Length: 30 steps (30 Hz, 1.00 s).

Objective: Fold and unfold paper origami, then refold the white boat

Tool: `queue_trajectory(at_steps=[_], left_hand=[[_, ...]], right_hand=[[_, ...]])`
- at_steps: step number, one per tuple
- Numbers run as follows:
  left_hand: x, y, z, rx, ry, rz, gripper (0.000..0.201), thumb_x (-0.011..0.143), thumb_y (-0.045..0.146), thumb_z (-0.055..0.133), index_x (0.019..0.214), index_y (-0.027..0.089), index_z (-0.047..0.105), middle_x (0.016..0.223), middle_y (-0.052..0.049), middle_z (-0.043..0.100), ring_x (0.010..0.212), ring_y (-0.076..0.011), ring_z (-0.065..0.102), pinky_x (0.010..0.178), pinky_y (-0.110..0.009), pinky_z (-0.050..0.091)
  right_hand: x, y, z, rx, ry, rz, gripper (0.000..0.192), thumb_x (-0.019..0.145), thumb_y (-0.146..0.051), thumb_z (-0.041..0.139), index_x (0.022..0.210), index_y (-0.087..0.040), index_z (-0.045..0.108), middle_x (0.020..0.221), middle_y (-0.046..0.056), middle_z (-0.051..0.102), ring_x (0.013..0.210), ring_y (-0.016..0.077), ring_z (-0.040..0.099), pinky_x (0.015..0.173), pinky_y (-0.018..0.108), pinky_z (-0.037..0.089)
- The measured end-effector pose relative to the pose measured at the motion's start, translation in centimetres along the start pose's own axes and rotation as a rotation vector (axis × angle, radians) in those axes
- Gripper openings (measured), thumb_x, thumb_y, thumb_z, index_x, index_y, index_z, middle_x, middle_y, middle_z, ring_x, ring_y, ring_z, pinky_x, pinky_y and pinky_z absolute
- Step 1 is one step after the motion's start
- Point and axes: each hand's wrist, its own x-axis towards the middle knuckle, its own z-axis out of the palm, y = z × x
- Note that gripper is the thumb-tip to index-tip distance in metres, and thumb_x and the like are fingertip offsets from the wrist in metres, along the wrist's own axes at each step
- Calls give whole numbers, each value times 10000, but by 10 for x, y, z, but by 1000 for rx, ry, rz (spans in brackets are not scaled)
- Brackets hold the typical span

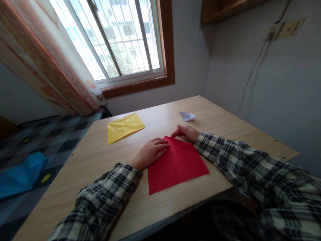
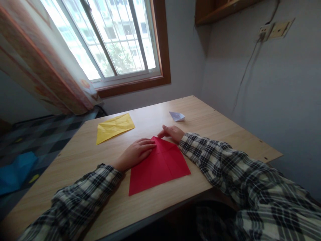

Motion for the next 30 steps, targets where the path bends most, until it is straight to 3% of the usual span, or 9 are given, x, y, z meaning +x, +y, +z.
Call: queue_trajectory(at_steps=[17,24,30], left_hand=[[0,-1,1,-13,13,29,320,958,238,441,1197,239,654,1224,-65,659,1151,-210,572,1016,-424,473],[0,-2,2,2,0,17,327,953,229,457,1225,224,638,1243,-66,649,1172,-209,557,1035,-406,456],[0,-2,2,-7,9,16,329,952,224,460,1232,231,634,1244,-64,648,1172,-203,558,1039,-395,455]], right_hand=[[9,14,6,376,-16,34,640,782,-737,535,839,-127,720,869,117,745,857,206,694,896,385,495],[6,9,3,228,-65,-4,497,751,-578,696,924,-113,715,910,109,744,816,194,705,849,374,533],[4,5,4,92,-102,-59,471,783,-559,659,914,-112,728,885,104,751,853,200,700,868,377,530]])
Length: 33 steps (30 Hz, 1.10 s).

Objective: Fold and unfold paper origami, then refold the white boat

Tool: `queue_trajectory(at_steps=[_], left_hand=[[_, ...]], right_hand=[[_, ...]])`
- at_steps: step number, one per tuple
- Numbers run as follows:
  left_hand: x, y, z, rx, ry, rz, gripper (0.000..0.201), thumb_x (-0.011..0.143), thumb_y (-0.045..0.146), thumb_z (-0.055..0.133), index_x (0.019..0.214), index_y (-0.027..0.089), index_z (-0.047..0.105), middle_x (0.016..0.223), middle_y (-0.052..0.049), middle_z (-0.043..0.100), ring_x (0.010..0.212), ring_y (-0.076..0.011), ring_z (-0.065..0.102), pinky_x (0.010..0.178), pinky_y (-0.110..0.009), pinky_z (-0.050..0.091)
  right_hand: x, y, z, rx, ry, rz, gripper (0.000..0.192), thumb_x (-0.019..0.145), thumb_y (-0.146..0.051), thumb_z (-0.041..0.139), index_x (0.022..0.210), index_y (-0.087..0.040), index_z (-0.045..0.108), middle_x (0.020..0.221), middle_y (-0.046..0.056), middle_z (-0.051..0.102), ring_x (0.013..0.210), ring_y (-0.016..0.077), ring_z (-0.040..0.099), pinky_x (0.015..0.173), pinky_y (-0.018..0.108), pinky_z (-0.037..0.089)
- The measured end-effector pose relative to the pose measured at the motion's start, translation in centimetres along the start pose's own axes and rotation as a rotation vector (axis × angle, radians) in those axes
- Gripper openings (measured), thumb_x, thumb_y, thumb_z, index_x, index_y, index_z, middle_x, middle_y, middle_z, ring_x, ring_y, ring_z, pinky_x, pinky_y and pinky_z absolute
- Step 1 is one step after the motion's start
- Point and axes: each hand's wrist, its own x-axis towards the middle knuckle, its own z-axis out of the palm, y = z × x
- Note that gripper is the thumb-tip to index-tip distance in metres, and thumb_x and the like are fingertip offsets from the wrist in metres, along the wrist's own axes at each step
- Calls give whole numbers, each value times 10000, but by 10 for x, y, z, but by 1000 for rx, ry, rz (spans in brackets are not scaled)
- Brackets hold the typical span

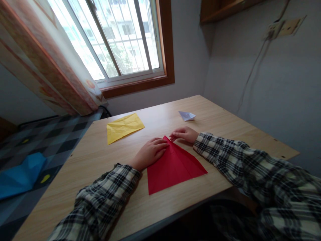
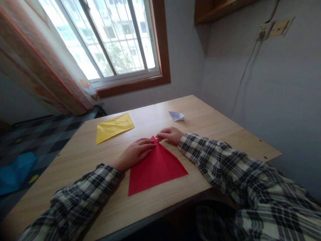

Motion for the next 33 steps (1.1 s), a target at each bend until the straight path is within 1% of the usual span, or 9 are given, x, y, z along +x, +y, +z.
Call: queue_trajectory(at_steps=[3,6,11,18,24,30,33], left_hand=[[1,1,-1,-1,-5,2,330,951,223,460,1234,231,631,1239,-65,651,1166,-204,564,1035,-401,459],[2,2,-2,5,-15,0,335,951,225,456,1242,233,622,1239,-62,653,1164,-205,567,1034,-407,458],[2,2,-2,11,-29,-23,340,942,221,466,1251,227,605,1247,-62,651,1173,-209,564,1043,-412,448],[2,3,-3,14,-32,-37,275,930,222,473,1157,206,628,1188,-74,667,1153,-219,569,1026,-407,455],[2,4,-3,0,-28,-25,263,927,216,470,1138,216,625,1156,-68,672,1129,-216,577,1012,-412,459],[1,5,-4,-6,-25,-35,242,935,232,461,1113,215,625,1153,-76,656,1110,-222,574,988,-406,471],[1,5,-3,-9,-9,-55,249,928,234,479,1133,215,618,1176,-86,639,1110,-227,574,977,-408,479]], right_hand=[[-2,-2,1,-143,-14,-38,420,831,-520,620,906,-124,738,881,96,753,854,194,694,864,360,524],[-3,-2,2,-230,-21,-63,379,857,-488,595,900,-143,744,872,78,755,848,185,690,851,340,520],[-3,-1,2,-241,-44,-67,374,863,-484,585,899,-149,749,877,73,757,851,185,688,837,327,520],[-5,-4,3,-280,-63,-60,384,864,-496,578,886,-155,753,882,72,755,867,190,685,831,319,514],[-6,-7,4,-361,-85,-83,358,884,-451,558,871,-153,757,879,70,756,858,197,682,819,318,506],[-7,-9,4,-408,-114,-91,366,896,-446,536,875,-156,759,882,64,755,865,200,681,807,308,496],[-8,-10,5,-424,-119,-96,371,900,-450,528,877,-159,757,874,59,754,851,189,675,805,302,492]])
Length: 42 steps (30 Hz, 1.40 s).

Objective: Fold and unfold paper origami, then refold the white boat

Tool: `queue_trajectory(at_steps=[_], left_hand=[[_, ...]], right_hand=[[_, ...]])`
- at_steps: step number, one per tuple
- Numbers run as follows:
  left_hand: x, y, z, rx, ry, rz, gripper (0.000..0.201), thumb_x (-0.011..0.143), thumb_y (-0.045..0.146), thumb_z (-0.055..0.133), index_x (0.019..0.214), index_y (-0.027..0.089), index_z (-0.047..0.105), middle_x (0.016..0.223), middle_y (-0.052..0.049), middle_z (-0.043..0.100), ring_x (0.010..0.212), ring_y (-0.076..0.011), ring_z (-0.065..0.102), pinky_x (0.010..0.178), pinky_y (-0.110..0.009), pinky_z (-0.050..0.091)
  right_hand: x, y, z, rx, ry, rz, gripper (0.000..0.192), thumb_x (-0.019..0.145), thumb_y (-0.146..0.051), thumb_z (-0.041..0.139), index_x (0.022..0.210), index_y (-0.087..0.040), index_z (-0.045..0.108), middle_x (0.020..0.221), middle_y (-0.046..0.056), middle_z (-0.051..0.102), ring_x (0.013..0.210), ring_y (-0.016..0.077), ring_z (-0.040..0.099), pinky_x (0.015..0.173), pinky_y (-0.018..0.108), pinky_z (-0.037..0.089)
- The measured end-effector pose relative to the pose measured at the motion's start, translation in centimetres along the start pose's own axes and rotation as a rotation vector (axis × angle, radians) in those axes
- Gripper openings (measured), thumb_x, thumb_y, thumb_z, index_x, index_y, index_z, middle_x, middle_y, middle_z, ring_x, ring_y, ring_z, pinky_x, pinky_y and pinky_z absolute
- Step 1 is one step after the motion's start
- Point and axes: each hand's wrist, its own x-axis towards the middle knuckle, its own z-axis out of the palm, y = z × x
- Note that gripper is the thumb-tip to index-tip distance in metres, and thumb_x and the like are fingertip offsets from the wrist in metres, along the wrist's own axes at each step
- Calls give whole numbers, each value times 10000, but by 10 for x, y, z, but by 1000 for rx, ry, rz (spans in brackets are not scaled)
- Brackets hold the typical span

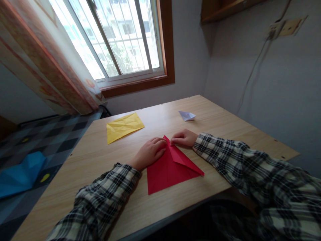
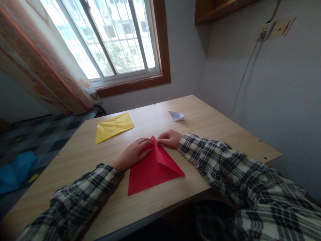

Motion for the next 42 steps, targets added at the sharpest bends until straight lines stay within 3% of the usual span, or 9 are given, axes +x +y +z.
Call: queue_trajectory(at_steps=[13,33,42], left_hand=[[0,-5,3,39,-14,65,364,966,241,431,1303,261,568,1328,-51,598,1205,-212,530,1048,-431,440],[1,-5,4,59,-31,57,376,975,268,409,1321,234,552,1305,-77,609,1195,-223,527,1052,-440,432],[-1,-7,9,88,-6,37,347,975,298,413,1280,214,556,1353,-80,576,1325,-226,445,1114,-459,373]], right_hand=[[0,-1,0,-72,-6,-19,354,903,-423,532,896,-151,760,863,71,750,813,182,662,759,290,487],[-1,-2,0,-95,9,-46,343,898,-419,538,901,-158,762,855,61,752,803,181,663,757,286,481],[-1,0,1,-99,8,-57,348,895,-435,541,904,-166,762,857,56,752,797,179,661,745,285,477]])
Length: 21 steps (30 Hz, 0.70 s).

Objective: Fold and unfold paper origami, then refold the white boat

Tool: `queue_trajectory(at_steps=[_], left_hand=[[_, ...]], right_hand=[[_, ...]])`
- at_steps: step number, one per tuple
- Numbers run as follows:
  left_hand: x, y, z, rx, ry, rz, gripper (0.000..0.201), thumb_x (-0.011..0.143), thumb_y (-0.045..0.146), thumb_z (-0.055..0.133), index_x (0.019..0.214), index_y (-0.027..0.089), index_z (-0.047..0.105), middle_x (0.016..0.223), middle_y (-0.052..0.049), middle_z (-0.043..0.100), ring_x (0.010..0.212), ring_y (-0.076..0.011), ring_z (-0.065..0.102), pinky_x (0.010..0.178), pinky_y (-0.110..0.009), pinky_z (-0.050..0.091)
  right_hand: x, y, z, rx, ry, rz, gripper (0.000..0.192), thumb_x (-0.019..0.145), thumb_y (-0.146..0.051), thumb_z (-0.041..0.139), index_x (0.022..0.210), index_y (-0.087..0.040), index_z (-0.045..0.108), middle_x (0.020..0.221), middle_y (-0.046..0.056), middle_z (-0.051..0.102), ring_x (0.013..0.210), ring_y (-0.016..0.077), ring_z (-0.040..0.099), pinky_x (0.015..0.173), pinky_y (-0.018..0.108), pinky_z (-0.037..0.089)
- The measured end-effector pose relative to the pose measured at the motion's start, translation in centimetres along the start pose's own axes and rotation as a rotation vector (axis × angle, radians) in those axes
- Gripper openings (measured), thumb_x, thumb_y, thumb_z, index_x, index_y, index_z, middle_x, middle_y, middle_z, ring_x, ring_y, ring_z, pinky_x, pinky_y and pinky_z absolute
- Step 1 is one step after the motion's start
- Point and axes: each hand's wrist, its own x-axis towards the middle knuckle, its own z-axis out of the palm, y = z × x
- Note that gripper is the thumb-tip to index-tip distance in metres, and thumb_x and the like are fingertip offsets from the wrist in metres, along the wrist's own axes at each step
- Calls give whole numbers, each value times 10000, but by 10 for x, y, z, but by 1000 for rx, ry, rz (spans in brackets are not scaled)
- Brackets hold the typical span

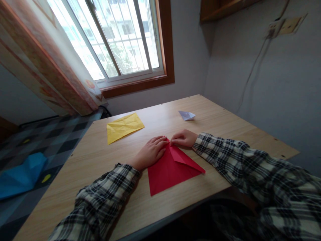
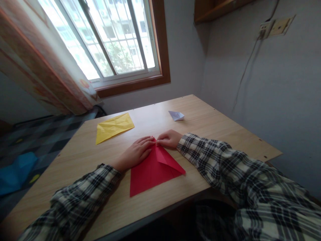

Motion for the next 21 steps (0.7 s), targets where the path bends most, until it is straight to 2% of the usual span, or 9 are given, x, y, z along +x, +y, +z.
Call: queue_trajectory(at_steps=[11,18,21], left_hand=[[-1,2,2,86,-56,-90,439,972,336,405,1372,172,482,1396,-119,538,1309,-255,454,1141,-498,289],[-1,-1,3,127,-58,-86,428,974,346,402,1352,184,519,1428,-107,514,1361,-273,394,1154,-498,263],[0,1,1,118,-96,-112,434,970,350,408,1355,184,516,1437,-106,506,1364,-270,394,1158,-497,257]], right_hand=[[1,-1,-1,-19,-6,-2,338,896,-408,535,917,-157,760,877,66,755,819,189,666,772,298,481],[0,-2,-1,-16,-7,-17,324,900,-382,532,923,-152,760,888,69,757,833,191,673,784,297,484],[0,-2,-1,-21,-7,-7,322,899,-391,537,921,-159,760,886,62,756,829,186,669,784,293,486]])
